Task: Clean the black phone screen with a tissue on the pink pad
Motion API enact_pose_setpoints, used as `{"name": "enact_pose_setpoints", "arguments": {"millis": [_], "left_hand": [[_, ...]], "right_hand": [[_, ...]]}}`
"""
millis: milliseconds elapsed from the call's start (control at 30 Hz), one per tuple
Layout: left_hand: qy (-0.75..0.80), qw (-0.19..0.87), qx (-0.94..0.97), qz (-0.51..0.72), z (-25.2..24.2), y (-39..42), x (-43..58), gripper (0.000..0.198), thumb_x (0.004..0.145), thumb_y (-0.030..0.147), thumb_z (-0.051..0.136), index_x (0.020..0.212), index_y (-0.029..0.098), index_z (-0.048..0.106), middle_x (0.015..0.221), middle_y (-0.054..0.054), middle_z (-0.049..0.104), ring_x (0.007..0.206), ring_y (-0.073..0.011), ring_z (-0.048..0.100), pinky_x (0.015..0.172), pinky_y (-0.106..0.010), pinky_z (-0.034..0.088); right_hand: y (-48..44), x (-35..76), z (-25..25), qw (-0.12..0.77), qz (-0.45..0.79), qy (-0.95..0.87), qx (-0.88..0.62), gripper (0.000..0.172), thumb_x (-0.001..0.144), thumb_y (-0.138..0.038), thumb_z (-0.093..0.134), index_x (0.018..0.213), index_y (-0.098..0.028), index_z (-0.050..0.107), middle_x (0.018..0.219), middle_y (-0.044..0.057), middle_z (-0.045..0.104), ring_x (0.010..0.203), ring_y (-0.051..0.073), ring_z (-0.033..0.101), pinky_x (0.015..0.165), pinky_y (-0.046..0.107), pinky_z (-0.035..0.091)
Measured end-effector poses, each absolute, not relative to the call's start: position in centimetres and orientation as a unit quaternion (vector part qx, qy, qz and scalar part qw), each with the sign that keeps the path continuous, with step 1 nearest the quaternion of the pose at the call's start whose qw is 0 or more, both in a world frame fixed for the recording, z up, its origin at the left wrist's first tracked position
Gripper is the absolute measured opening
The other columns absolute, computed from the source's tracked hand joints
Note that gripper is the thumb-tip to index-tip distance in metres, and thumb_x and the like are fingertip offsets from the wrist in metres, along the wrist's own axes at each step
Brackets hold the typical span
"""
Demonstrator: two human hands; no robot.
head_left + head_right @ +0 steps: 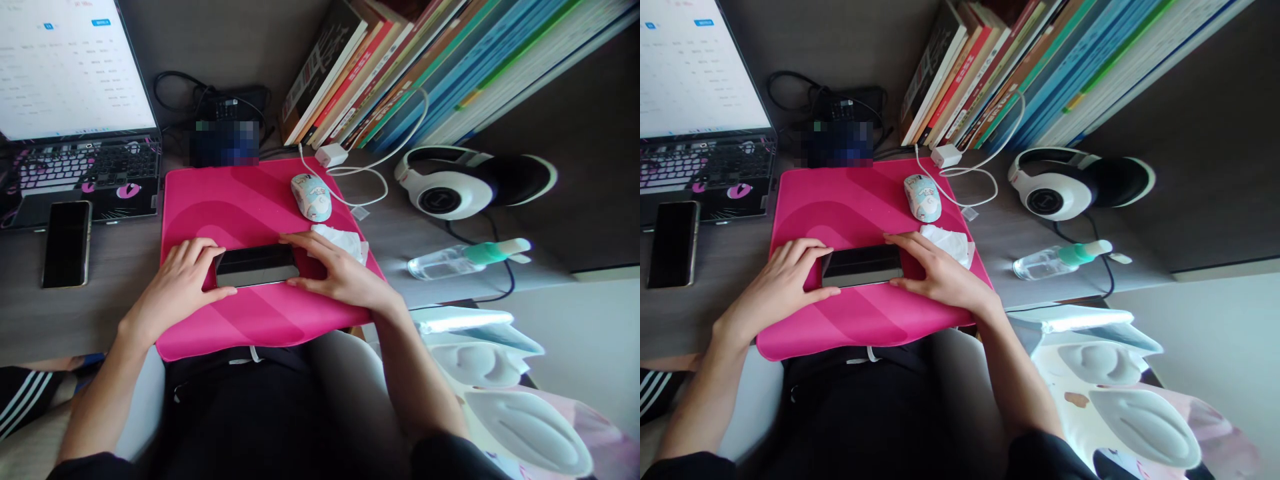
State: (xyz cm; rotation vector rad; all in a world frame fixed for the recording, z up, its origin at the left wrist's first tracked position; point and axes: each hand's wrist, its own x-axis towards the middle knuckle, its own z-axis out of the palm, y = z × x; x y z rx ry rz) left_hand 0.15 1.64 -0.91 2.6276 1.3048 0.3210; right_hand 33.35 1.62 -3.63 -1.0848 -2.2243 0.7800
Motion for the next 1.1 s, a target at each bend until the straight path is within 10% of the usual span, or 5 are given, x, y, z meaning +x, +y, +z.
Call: {"name": "enact_pose_setpoints", "arguments": {"millis": [1100], "left_hand": [[0.443, 0.088, 0.887, 0.101, -0.82, 1.65, 0.22, 0.062, 0.099, 0.063, 0.063, 0.146, 0.025, 0.052, 0.144, -0.014, 0.056, 0.133, -0.0367, 0.056, 0.113, -0.057, 0.045]], "right_hand": [[1.78, 33.44, -3.67, 0.252, 0.302, -0.829, -0.397, 0.071, 0.100, -0.043, 0.070, 0.164, -0.037, 0.041, 0.157, 0.010, 0.056, 0.145, 0.034, 0.055, 0.124, 0.060, 0.045]]}}
